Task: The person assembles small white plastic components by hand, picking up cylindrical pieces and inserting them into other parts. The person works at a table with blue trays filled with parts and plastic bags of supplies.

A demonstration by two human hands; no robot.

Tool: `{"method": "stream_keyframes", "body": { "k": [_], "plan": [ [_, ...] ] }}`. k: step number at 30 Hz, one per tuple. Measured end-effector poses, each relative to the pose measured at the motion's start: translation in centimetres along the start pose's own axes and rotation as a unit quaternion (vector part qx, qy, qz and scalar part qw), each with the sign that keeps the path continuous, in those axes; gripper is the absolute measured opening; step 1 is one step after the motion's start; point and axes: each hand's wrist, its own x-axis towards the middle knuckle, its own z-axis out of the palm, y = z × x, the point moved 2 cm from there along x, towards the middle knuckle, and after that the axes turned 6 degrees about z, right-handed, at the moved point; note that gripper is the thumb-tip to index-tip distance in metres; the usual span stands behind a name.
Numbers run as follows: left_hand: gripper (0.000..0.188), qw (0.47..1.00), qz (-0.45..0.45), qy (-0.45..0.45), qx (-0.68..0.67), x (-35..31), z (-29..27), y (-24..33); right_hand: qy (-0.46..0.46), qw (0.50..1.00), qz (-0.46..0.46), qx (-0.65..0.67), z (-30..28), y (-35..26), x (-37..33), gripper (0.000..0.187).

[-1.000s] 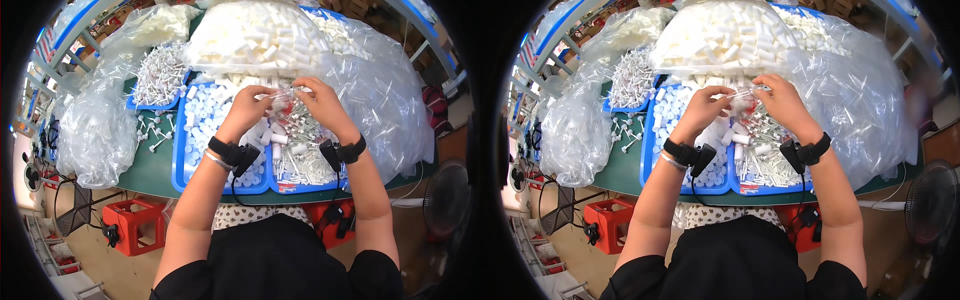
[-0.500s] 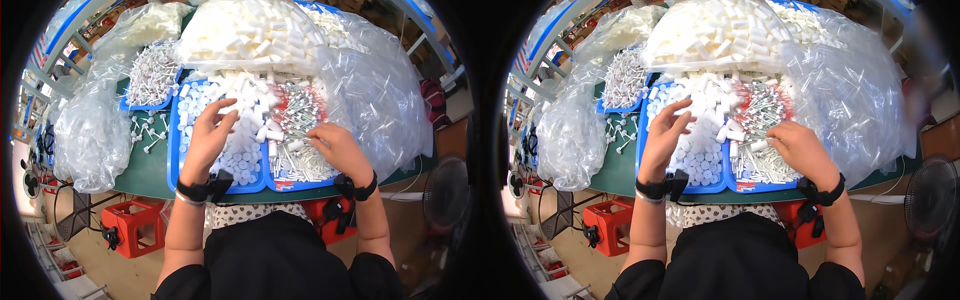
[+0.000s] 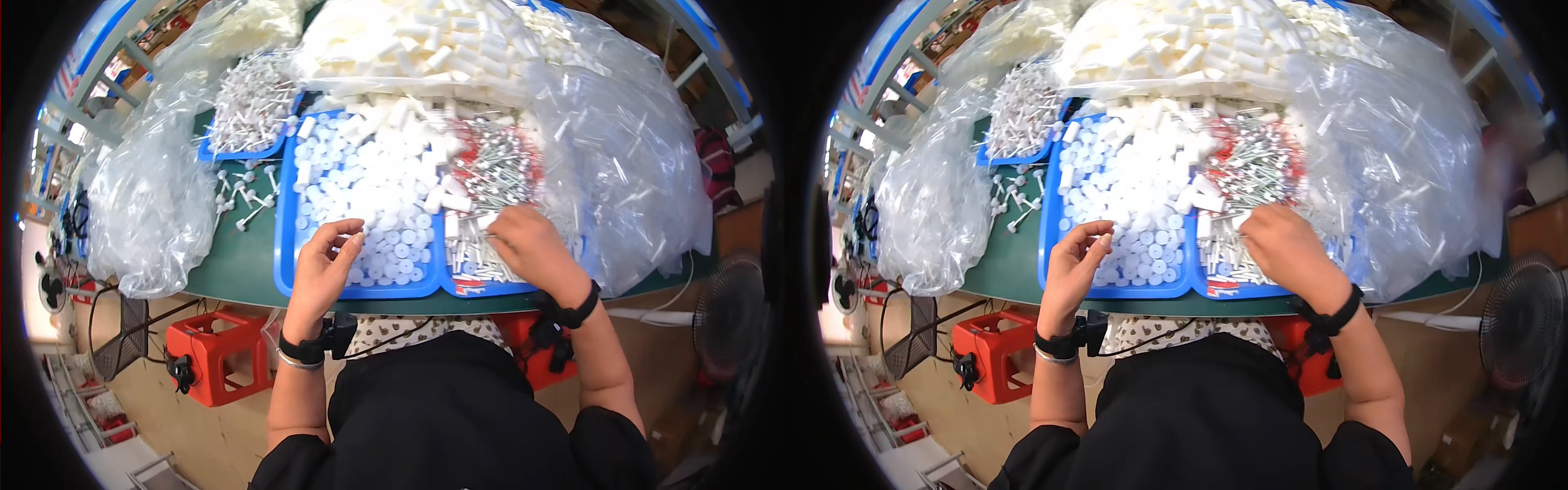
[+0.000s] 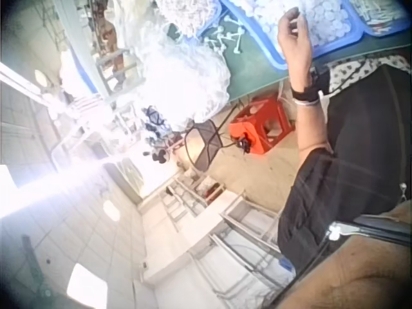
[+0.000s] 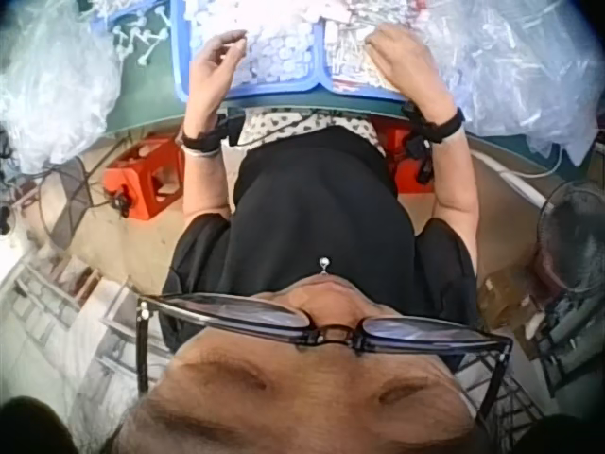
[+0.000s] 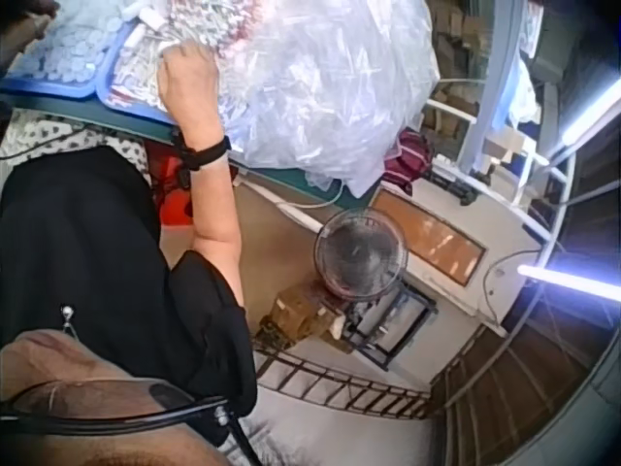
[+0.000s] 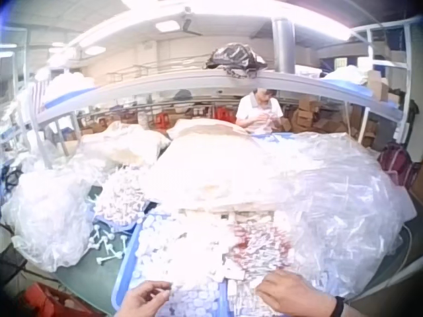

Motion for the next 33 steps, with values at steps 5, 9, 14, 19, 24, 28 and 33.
{"method": "stream_keyframes", "body": {
  "k": [5,9,14,19,24,28,33],
  "plan": [
    [0.021,0.992,0.029,0.09,0.077,0.8,-2.3,0.2,0.041,0.988,0.114,0.095,-1.6,-0.4,-0.5,0.011],
    [0.026,0.981,0.123,-0.007,0.148,0.4,0.4,0.5,0.04,0.989,0.09,0.108,-0.5,-0.6,-0.4,0.014],
    [0.031,0.946,0.197,-0.016,0.259,0.1,4.4,1.2,0.004,1.0,0.026,-0.017,0.8,-1.3,0.0,0.014],
    [0.028,0.921,0.237,0.011,0.309,0.9,5.8,1.9,-0.025,0.998,-0.006,-0.055,0.2,-1.2,-0.3,0.017],
    [0.022,0.911,0.257,0.018,0.322,1.8,6.3,2.0,-0.048,0.994,-0.034,-0.095,0.3,-1.2,-0.3,0.009],
    [0.018,0.907,0.286,0.015,0.31,2.1,5.9,1.9,-0.069,0.987,-0.07,-0.125,0.0,-1.1,-0.3,0.006],
    [0.016,0.91,0.302,0.02,0.282,1.9,4.9,1.7,-0.034,0.986,-0.118,-0.111,-1.1,-1.0,-0.2,0.009]
  ]
}}
